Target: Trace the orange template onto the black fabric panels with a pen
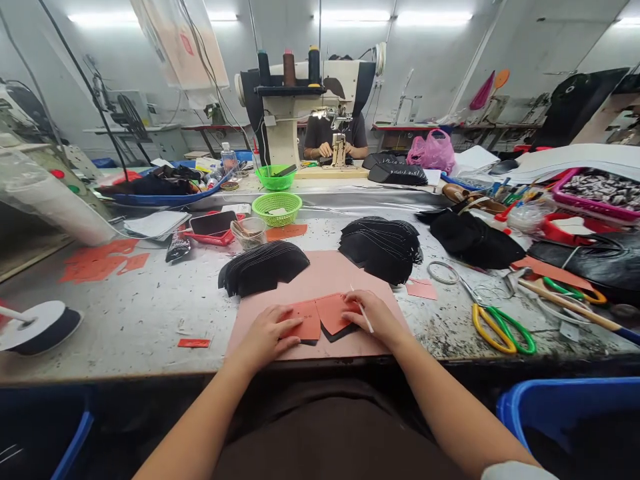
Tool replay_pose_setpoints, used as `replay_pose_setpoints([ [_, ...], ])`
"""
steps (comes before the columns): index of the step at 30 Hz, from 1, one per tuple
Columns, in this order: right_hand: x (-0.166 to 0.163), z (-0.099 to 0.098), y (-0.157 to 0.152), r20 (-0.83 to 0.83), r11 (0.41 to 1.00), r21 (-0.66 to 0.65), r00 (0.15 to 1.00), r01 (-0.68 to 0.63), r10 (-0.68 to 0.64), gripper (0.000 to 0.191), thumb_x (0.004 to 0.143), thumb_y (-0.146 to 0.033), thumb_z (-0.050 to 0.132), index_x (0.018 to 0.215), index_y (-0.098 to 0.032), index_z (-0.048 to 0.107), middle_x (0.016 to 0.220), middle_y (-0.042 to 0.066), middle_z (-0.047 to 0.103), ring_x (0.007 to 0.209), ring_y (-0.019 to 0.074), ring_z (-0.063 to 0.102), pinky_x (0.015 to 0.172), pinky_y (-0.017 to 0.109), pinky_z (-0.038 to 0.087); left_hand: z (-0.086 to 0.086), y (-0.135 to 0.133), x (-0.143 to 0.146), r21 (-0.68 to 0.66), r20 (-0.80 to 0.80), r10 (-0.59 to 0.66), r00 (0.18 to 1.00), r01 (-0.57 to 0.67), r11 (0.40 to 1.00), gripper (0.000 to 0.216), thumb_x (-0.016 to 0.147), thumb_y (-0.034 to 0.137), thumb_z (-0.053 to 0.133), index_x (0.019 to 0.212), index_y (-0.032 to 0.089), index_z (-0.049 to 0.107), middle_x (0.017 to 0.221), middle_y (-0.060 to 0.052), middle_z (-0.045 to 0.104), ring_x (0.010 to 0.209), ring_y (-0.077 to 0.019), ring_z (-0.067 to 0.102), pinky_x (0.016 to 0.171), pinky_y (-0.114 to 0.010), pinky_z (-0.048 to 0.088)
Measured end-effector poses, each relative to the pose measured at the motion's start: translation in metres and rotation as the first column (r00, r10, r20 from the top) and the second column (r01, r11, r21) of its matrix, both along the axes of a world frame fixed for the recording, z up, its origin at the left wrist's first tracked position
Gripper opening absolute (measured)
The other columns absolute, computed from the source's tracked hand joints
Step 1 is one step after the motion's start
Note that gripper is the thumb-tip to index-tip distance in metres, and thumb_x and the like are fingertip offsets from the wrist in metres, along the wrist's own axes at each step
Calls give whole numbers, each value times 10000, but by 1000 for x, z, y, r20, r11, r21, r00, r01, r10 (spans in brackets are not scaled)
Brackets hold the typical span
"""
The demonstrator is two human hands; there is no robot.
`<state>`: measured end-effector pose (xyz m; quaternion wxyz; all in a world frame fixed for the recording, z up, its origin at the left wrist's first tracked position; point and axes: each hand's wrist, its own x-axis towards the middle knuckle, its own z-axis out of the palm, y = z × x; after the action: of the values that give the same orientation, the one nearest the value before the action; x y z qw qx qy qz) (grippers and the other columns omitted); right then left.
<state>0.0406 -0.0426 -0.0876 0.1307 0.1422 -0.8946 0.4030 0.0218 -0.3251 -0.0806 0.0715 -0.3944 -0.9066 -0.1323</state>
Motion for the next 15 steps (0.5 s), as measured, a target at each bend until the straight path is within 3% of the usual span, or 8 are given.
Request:
replay_pose_setpoints([
  [5, 22, -2, 11, -9, 997, 20, 997, -74, 74, 295, 640, -176, 743, 888, -214, 588, 1080, 104, 637, 1014, 269, 586, 872, 447, 472, -1, -2, 1, 20, 29, -17, 999, 16, 1000, 368, 743, 342, 699, 1097, 265, 633, 1230, -89, 535, 1129, -271, 484, 966, -443, 407],
  [15, 27, -2, 8, -32, 997, 42, 997, -66, 67, 226, 675, -158, 718, 861, -210, 602, 1028, 93, 663, 948, 250, 603, 832, 425, 479, -5, -4, 1, 25, 16, -25, 1000, 25, 999, 344, 762, 341, 677, 1092, 252, 633, 1223, -85, 545, 1134, -269, 477, 969, -441, 405],
])
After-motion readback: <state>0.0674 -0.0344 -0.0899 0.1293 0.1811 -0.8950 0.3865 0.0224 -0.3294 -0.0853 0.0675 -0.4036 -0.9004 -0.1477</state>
